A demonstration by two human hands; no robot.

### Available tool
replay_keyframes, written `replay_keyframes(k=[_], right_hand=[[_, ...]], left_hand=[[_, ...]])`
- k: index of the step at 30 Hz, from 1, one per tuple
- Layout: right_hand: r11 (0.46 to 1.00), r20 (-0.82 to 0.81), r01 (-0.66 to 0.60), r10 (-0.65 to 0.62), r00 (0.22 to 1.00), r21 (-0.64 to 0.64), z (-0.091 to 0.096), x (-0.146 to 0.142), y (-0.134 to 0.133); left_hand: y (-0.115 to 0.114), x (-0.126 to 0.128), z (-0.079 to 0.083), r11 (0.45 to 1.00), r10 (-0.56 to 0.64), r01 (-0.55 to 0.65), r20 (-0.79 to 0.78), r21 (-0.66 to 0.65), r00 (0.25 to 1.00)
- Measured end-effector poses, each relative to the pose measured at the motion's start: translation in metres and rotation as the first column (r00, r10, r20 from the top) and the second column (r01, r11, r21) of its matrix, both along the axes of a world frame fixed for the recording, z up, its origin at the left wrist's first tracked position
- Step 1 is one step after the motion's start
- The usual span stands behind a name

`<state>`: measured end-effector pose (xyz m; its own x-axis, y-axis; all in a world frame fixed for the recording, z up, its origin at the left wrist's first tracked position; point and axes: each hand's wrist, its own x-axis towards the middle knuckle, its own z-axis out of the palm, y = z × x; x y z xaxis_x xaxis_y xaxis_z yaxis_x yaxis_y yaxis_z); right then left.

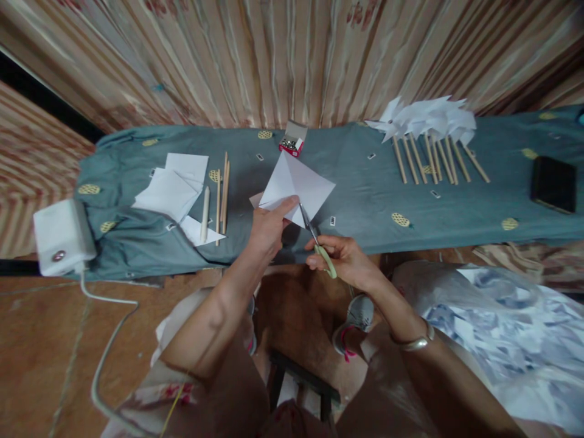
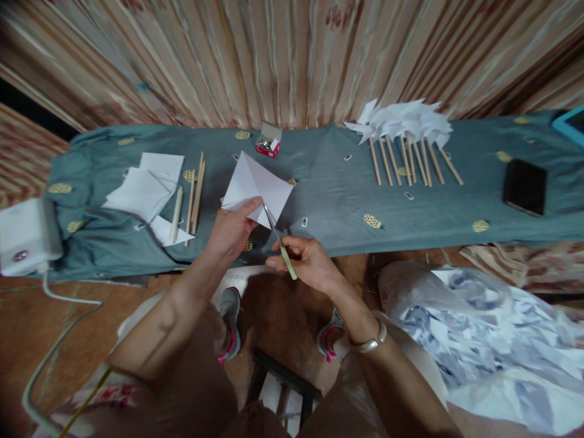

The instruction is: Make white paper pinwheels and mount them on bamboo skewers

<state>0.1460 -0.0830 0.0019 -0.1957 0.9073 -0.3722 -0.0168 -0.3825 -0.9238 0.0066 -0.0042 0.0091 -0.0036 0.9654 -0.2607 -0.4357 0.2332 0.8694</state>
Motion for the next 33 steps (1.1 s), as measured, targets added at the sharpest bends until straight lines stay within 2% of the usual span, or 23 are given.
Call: replay_keyframes(k=[7, 9, 11, 14, 17, 20, 23, 29, 33], right_hand=[[0.991, 0.095, -0.127, 0.124, 0.988, 0.033, 0.007, 0.022, -0.001], [0.996, 0.108, -0.057, 0.049, 0.993, 0.064, 0.01, 0.031, 0.002], [0.989, 0.107, 0.073, -0.087, 0.99, 0.127, 0.012, 0.039, 0.006], [0.943, 0.098, 0.256, -0.281, 0.955, 0.214, 0.012, 0.048, 0.014], [0.892, 0.08, 0.369, -0.401, 0.913, 0.259, 0.011, 0.053, 0.021], [0.866, 0.035, 0.416, -0.442, 0.896, 0.277, 0.011, 0.053, 0.027], [0.864, 0.007, 0.423, -0.441, 0.897, 0.274, 0.011, 0.047, 0.031], [0.83, -0.06, 0.467, -0.473, 0.879, 0.306, 0.009, 0.042, 0.038], [0.79, -0.072, 0.511, -0.519, 0.851, 0.34, 0.008, 0.045, 0.041]], left_hand=[[0.01, -0.01, 0.004, 0.994, 0.065, -0.066, 0.012, 0.084, 0.998], [0.01, -0.01, 0.004, 0.995, 0.052, -0.05, -0.021, 0.089, 0.998], [0.007, -0.009, 0.002, 0.996, 0.013, -0.008, -0.064, 0.089, 0.998], [0.001, -0.006, -0.003, 0.99, -0.098, 0.11, -0.13, 0.089, 0.987], [-0.006, -0.001, -0.007, 0.958, -0.268, 0.283, -0.218, 0.045, 0.939], [-0.013, 0.003, -0.011, 0.904, -0.413, 0.427, -0.287, -0.016, 0.864], [-0.016, 0.005, -0.013, 0.868, -0.482, 0.494, -0.324, -0.049, 0.814], [-0.012, 0.005, -0.012, 0.871, -0.478, 0.484, -0.367, -0.081, 0.798], [-0.009, 0.004, -0.011, 0.877, -0.471, 0.476, -0.319, -0.069, 0.822]])
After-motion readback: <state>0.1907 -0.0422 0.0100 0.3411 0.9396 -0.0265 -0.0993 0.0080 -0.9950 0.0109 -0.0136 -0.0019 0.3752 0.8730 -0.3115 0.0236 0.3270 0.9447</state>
